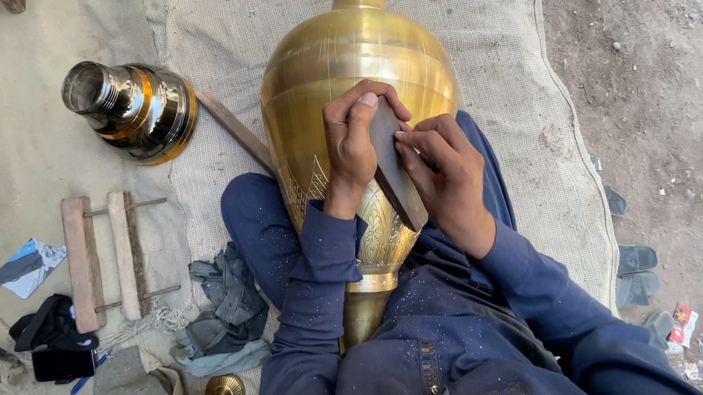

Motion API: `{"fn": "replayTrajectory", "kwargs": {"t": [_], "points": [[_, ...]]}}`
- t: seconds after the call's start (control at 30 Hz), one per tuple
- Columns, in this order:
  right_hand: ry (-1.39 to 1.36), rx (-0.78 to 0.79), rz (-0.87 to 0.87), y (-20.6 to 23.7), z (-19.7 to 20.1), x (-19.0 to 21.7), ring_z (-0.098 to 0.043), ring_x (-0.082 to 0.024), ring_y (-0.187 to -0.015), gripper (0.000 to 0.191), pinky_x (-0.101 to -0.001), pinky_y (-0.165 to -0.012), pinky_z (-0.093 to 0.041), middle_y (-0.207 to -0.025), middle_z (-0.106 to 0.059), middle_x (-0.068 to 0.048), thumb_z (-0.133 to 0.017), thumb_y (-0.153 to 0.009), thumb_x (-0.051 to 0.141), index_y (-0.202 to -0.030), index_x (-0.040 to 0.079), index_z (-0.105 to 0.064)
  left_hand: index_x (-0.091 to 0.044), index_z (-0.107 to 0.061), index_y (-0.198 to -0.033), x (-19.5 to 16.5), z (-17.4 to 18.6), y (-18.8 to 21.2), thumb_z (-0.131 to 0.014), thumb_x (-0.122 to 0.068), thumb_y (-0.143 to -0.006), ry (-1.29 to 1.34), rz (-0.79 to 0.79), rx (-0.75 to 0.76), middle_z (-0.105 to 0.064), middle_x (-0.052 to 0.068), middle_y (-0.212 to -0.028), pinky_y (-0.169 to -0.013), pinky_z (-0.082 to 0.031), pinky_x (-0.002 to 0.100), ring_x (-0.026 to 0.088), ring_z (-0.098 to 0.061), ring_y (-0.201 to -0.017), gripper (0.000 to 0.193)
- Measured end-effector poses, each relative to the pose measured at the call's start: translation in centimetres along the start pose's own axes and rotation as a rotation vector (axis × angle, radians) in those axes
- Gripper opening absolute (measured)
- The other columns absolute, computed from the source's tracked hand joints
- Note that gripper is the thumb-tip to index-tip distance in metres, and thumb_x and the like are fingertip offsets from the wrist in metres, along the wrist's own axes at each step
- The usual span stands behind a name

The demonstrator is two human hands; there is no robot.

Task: The person sits cross-legged on the ground holding a large brass vase between their legs and engraves a decorative floral pattern onto its surface. They hold a small chisel against the brass with one hand and strike it with a wooden mallet held in the other hand, repositioning the chisel repeatedly to work along the pattern.

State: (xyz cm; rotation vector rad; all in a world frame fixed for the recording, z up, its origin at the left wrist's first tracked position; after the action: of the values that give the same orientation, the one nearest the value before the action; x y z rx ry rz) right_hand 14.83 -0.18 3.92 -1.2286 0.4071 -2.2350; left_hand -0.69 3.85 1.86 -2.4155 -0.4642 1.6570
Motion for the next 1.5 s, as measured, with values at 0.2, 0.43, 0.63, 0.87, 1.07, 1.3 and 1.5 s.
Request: {"fn": "replayTrajectory", "kwargs": {"t": [0.2, 0.43, 0.63, 0.87, 1.07, 1.3, 1.5], "points": [[-0.023, 0.054, -0.197, 5.7, 1.1, -0.6, -0.065, -0.012, -0.079, 0.015, -0.0249, -0.067, -0.053, -0.101, -0.064, -0.008, -0.071, -0.093, -0.006, -0.108, -0.002, -0.069, 0.003, -0.066, -0.096, 0.0, 0.3, 0.5, -0.043, -0.023, -0.106, 0.010, 0.030, -0.003, -0.067, 0.010, -0.081, -0.064, -0.057, 0.031, 0.017, -0.068, -0.069, 0.036], [-0.078, 0.021, -0.248, 7.1, 1.7, -1.5, -0.060, -0.011, -0.076, 0.021, -0.0237, -0.065, -0.049, -0.100, -0.061, -0.009, -0.075, -0.091, -0.005, -0.112, -0.002, -0.072, 0.003, -0.066, -0.096, -0.1, -0.4, 0.0, -0.043, -0.023, -0.106, -0.024, 0.005, 0.026, -0.067, 0.010, -0.080, -0.064, -0.058, 0.031, 0.017, -0.068, -0.069, 0.037], [-0.025, -0.055, -0.114, 5.1, 2.7, 0.3, -0.063, -0.012, -0.079, 0.025, -0.0249, -0.067, -0.048, -0.097, -0.068, -0.008, -0.077, -0.091, -0.005, -0.115, 0.001, -0.074, 0.004, -0.066, -0.096, -0.2, -0.1, 0.3, -0.043, -0.023, -0.105, -0.016, 0.008, 0.007, -0.067, 0.010, -0.080, -0.064, -0.058, 0.032, 0.018, -0.068, -0.069, 0.037], [0.095, -0.086, -0.011, 3.7, 0.0, 0.4, -0.066, -0.018, -0.080, 0.024, -0.0307, -0.066, -0.052, -0.097, -0.065, -0.010, -0.078, -0.093, -0.003, -0.116, 0.003, -0.073, 0.003, -0.068, -0.095, -0.2, -0.2, 0.3, -0.041, -0.022, -0.105, -0.053, -0.003, 0.012, -0.068, 0.010, -0.079, -0.064, -0.059, 0.032, 0.017, -0.069, -0.068, 0.038], [0.194, -0.109, 0.047, 4.1, -0.5, 0.8, -0.066, -0.021, -0.081, 0.025, -0.0329, -0.069, -0.055, -0.098, -0.063, -0.011, -0.076, -0.095, -0.004, -0.119, 0.003, -0.070, 0.003, -0.067, -0.095, -0.1, 0.1, 0.4, -0.041, -0.021, -0.105, -0.033, 0.006, 0.006, -0.067, 0.011, -0.079, -0.064, -0.058, 0.032, 0.018, -0.069, -0.069, 0.037], [0.191, -0.088, 0.017, 5.1, -0.4, 0.3, -0.068, -0.022, -0.083, 0.022, -0.0331, -0.070, -0.055, -0.100, -0.064, -0.011, -0.076, -0.096, -0.003, -0.117, 0.002, -0.069, 0.003, -0.067, -0.095, -0.2, 0.0, 0.3, -0.041, -0.021, -0.105, -0.025, -0.004, 0.004, -0.067, 0.010, -0.079, -0.064, -0.059, 0.031, 0.018, -0.069, -0.069, 0.036], [0.224, -0.056, -0.027, 5.9, 0.4, 1.2, -0.068, -0.022, -0.080, 0.020, -0.0341, -0.069, -0.056, -0.098, -0.064, -0.011, -0.074, -0.095, -0.004, -0.114, 0.001, -0.070, 0.002, -0.067, -0.094, -0.1, -0.1, 0.4, -0.041, -0.023, -0.106, -0.041, 0.005, 0.018, -0.067, 0.010, -0.079, -0.063, -0.058, 0.030, 0.017, -0.069, -0.069, 0.038]]}}
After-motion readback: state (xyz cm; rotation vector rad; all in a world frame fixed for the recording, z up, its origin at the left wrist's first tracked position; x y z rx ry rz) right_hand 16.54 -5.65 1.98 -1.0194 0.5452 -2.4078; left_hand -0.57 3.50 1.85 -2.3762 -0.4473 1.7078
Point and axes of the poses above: each hand's wrist, its own y-axis away from the middle knuckle, its own z-axis out of the back of the hand, x = y × z, the point moved 4 cm from there along -y, towards the middle knuckle
